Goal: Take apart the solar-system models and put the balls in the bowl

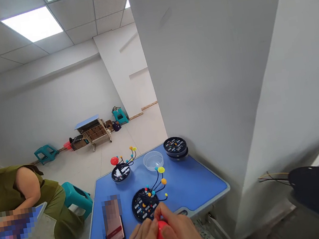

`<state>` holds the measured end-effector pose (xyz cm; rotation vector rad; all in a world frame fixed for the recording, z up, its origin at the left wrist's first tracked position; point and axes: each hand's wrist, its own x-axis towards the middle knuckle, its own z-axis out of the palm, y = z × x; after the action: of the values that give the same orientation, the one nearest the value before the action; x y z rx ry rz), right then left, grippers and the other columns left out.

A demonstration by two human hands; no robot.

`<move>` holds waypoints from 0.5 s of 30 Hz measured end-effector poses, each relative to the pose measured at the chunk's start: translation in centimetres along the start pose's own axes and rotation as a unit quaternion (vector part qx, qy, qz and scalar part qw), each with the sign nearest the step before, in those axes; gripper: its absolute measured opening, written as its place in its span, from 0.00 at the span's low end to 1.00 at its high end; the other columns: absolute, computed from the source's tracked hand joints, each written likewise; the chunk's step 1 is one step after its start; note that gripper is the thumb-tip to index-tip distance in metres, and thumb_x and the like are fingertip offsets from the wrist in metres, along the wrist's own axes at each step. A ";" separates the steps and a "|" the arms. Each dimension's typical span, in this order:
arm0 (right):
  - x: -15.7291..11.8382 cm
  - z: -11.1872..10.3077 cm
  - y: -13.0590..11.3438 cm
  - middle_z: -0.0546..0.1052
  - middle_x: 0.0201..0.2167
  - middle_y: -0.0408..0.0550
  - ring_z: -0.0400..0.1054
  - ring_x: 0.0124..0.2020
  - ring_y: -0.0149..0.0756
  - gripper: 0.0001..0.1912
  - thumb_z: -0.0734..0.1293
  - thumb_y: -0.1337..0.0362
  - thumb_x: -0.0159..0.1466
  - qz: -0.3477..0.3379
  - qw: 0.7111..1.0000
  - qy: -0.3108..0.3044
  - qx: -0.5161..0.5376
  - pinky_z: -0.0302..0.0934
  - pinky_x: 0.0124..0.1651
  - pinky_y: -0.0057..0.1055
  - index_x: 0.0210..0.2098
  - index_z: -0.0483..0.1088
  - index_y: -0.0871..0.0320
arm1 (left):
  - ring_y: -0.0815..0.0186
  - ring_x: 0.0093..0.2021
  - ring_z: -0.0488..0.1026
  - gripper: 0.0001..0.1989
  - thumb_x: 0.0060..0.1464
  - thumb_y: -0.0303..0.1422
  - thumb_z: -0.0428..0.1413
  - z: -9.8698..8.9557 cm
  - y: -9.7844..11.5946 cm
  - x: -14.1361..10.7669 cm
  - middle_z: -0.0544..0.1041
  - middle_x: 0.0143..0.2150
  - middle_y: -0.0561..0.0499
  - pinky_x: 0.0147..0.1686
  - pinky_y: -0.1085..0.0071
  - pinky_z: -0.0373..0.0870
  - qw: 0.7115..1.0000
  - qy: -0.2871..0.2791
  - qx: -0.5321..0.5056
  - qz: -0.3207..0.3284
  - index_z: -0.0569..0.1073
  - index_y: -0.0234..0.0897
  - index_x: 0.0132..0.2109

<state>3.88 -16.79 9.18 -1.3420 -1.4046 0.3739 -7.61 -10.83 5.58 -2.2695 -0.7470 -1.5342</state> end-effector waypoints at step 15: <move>2.5 0.4 0.9 0.70 0.18 0.39 0.59 0.17 0.29 0.22 0.46 0.58 0.71 -0.141 0.985 0.034 -0.091 0.47 0.27 0.31 0.26 0.62 0.54 | 0.61 0.29 0.77 0.25 0.64 0.53 0.38 1.9 2.8 0.4 0.76 0.33 0.48 0.24 0.66 0.77 0.943 0.073 -0.159 -0.281 0.71 0.41 0.44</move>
<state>4.60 -14.21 9.49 -1.2651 -1.5748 0.0112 -4.47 -12.06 5.32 -2.2305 -1.2612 -2.1921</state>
